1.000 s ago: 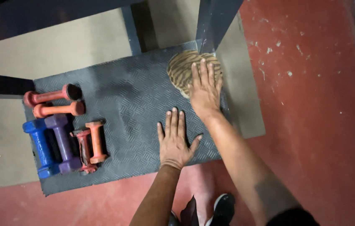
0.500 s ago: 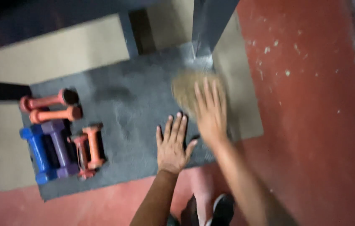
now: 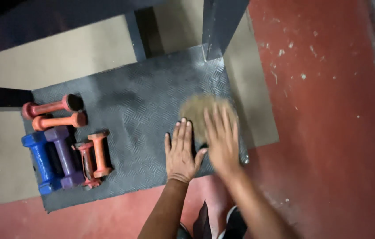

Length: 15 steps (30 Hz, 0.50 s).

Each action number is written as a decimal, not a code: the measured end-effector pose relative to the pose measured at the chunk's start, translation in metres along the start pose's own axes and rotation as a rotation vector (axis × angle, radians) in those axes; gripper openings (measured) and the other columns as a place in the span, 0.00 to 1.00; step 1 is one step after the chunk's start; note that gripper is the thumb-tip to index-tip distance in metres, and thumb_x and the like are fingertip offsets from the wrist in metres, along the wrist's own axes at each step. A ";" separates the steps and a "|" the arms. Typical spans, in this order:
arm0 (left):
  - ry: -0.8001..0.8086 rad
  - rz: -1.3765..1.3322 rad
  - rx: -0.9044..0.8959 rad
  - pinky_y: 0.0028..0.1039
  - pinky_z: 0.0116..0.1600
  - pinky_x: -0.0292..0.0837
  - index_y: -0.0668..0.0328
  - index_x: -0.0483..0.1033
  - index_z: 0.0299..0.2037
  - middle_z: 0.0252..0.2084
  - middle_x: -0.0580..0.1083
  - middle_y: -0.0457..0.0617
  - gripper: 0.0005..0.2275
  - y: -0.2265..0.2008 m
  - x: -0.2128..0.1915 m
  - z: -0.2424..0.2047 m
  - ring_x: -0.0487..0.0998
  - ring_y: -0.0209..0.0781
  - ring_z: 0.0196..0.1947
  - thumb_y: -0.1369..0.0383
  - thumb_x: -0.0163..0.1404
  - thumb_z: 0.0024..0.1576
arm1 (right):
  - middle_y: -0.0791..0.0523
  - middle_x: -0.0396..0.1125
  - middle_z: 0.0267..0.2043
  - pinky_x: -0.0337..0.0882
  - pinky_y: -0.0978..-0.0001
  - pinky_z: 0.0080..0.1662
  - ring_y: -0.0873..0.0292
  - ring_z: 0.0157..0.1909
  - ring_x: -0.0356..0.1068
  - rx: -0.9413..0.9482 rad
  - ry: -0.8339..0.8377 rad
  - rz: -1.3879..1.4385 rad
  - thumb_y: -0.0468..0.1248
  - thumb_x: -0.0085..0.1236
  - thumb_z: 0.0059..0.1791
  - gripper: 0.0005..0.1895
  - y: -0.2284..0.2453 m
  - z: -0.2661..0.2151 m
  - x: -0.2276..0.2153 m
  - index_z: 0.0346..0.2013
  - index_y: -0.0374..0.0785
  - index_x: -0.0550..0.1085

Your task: Clean dumbbells, a weight bench frame, and a window frame using a cloth.

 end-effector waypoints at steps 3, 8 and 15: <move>0.009 -0.003 0.007 0.56 0.75 0.40 0.61 0.51 0.76 0.78 0.52 0.53 0.40 0.000 -0.001 -0.003 0.50 0.53 0.77 0.42 0.42 0.59 | 0.51 0.45 0.79 0.44 0.38 0.73 0.45 0.80 0.42 0.043 0.082 -0.006 0.38 0.53 0.48 0.37 -0.006 -0.060 0.008 0.73 0.44 0.58; 0.035 0.012 0.031 0.58 0.75 0.40 0.55 0.53 0.76 0.78 0.54 0.50 0.38 -0.001 -0.001 -0.004 0.52 0.52 0.78 0.41 0.42 0.59 | 0.47 0.45 0.78 0.44 0.37 0.71 0.39 0.78 0.42 0.028 0.066 -0.016 0.38 0.54 0.48 0.38 -0.005 0.003 0.001 0.73 0.42 0.57; 0.021 0.054 0.113 0.59 0.74 0.41 0.50 0.56 0.75 0.78 0.55 0.47 0.37 -0.005 -0.001 -0.005 0.53 0.52 0.77 0.40 0.41 0.58 | 0.49 0.44 0.80 0.44 0.36 0.72 0.42 0.80 0.42 0.121 0.049 -0.027 0.39 0.53 0.49 0.38 -0.007 -0.068 0.013 0.74 0.44 0.56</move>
Point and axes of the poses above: each hand's wrist, its own z-axis towards the middle knuckle, its own x-axis out of the palm, y = z × x, the point moved 6 cm from there along z, towards the middle knuckle
